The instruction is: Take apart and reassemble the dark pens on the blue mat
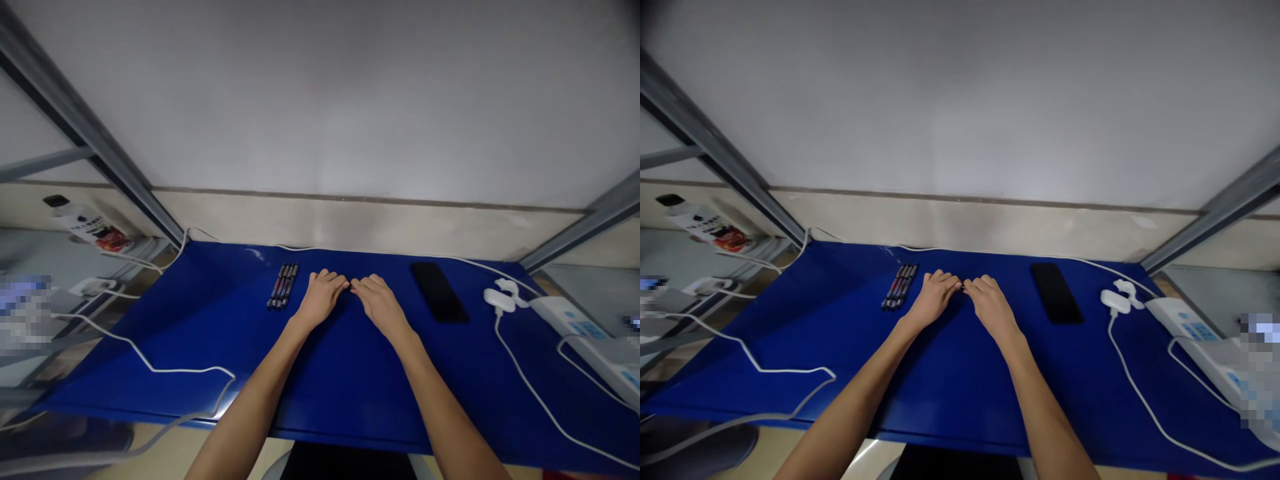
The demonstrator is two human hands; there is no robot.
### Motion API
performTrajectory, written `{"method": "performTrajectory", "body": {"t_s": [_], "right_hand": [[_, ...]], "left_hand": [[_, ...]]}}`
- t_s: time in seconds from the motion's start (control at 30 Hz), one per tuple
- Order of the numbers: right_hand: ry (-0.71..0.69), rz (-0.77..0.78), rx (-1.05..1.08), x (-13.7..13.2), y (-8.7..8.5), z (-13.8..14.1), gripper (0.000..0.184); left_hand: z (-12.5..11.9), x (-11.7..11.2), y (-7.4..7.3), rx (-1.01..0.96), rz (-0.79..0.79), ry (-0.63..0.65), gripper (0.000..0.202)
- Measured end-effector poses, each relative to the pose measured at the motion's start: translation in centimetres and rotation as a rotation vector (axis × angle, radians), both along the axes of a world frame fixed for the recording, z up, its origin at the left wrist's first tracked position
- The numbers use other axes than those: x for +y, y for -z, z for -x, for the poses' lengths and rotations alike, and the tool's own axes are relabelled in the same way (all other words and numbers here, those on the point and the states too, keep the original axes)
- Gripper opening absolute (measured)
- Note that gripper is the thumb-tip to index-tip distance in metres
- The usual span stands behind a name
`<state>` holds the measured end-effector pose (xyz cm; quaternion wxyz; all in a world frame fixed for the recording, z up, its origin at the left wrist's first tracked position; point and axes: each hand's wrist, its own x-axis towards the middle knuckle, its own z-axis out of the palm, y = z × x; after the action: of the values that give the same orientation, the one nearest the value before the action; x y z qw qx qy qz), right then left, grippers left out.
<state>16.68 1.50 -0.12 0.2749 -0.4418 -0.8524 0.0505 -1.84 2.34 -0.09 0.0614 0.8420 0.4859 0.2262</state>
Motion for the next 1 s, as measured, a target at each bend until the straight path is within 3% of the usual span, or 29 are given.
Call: {"method": "performTrajectory", "body": {"t_s": [0.1,0.3,0.4,0.6,0.8,1.0], "right_hand": [[-0.004,0.012,0.024,-0.20,-0.27,0.03,0.034],[0.127,0.196,0.338,-0.10,-0.38,-0.25,0.028],[0.065,0.201,0.436,0.07,-0.49,-0.24,0.015],[0.083,0.326,0.525,0.08,-0.29,-0.22,0.032],[0.053,0.263,0.519,-0.02,-0.18,-0.27,0.047],[0.050,0.362,0.601,0.25,-0.10,-0.36,0.040]], "left_hand": [[-0.14,0.00,0.18,-0.006,-0.001,-0.013,0.038],[-0.54,-0.19,0.20,0.032,-0.022,-0.035,0.035],[-0.45,-0.19,0.10,0.026,-0.017,-0.064,0.036],[-0.42,-0.17,0.16,0.019,-0.034,-0.058,0.036],[-0.61,-0.20,0.18,0.017,-0.021,-0.083,0.037],[-0.62,-0.33,0.17,-0.005,-0.015,-0.062,0.036]]}}
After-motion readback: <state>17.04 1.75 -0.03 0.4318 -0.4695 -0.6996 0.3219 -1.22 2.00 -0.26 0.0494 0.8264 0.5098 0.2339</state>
